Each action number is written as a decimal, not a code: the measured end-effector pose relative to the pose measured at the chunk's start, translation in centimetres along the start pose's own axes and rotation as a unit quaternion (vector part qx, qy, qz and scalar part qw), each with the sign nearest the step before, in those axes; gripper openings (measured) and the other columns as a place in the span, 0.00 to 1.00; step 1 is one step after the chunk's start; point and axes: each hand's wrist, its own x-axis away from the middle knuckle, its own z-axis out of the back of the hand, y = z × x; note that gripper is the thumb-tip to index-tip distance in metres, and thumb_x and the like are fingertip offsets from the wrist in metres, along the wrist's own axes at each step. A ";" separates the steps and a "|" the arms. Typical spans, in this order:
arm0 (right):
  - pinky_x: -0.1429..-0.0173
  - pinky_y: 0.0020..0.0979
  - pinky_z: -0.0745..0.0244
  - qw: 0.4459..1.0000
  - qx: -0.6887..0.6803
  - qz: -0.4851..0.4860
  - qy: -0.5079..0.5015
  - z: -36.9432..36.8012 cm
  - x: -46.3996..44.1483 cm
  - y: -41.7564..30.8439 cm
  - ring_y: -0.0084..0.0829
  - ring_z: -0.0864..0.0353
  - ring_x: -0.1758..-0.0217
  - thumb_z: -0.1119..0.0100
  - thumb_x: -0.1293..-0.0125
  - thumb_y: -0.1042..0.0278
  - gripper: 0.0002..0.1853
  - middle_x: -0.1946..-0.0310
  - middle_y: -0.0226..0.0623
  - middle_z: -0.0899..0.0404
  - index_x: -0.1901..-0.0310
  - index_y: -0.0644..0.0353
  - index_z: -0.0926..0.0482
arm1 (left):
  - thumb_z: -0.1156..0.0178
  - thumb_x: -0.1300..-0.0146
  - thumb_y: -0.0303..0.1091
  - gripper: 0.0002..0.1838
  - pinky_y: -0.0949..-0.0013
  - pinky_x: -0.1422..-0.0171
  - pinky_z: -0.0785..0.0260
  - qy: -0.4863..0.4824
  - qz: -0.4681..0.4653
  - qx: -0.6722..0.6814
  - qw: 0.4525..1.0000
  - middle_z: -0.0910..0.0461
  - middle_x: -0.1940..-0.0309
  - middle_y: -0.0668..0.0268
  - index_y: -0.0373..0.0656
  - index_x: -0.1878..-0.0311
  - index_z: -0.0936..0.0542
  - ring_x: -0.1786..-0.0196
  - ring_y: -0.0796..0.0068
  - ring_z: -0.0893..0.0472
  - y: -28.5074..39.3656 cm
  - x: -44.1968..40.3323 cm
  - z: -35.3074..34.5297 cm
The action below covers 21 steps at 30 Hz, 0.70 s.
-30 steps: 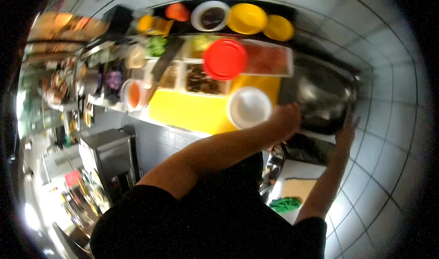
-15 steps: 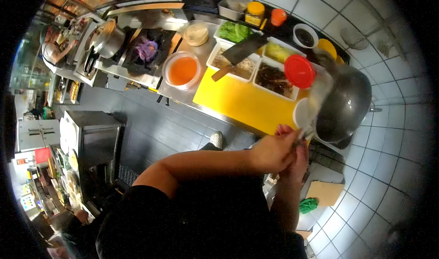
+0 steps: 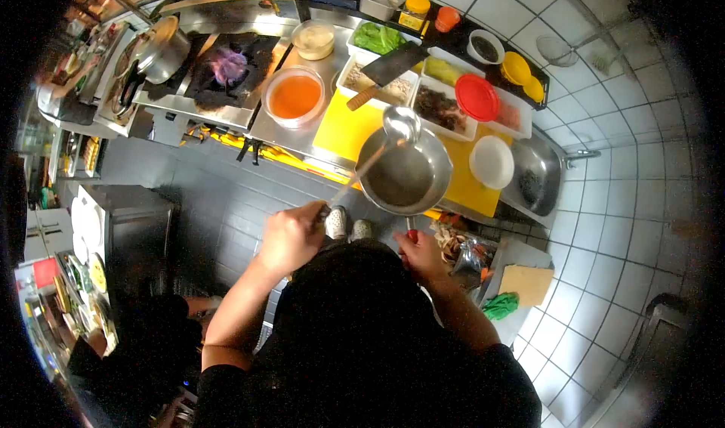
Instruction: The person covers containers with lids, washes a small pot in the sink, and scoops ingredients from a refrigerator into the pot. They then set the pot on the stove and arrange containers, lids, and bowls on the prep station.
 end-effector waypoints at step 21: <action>0.82 0.28 0.46 0.987 -0.135 -0.056 0.068 -3.7 -4.2 6.2 0.20 0.41 0.87 0.39 0.27 0.65 0.09 0.83 0.23 0.39 0.64 0.52 0.30 | 0.34 0.35 0.39 0.18 0.55 0.53 0.18 0.131 0.374 0.136 0.908 0.12 0.63 0.50 0.37 0.48 0.15 0.60 0.53 0.11 -38.9 -2.4 -8.1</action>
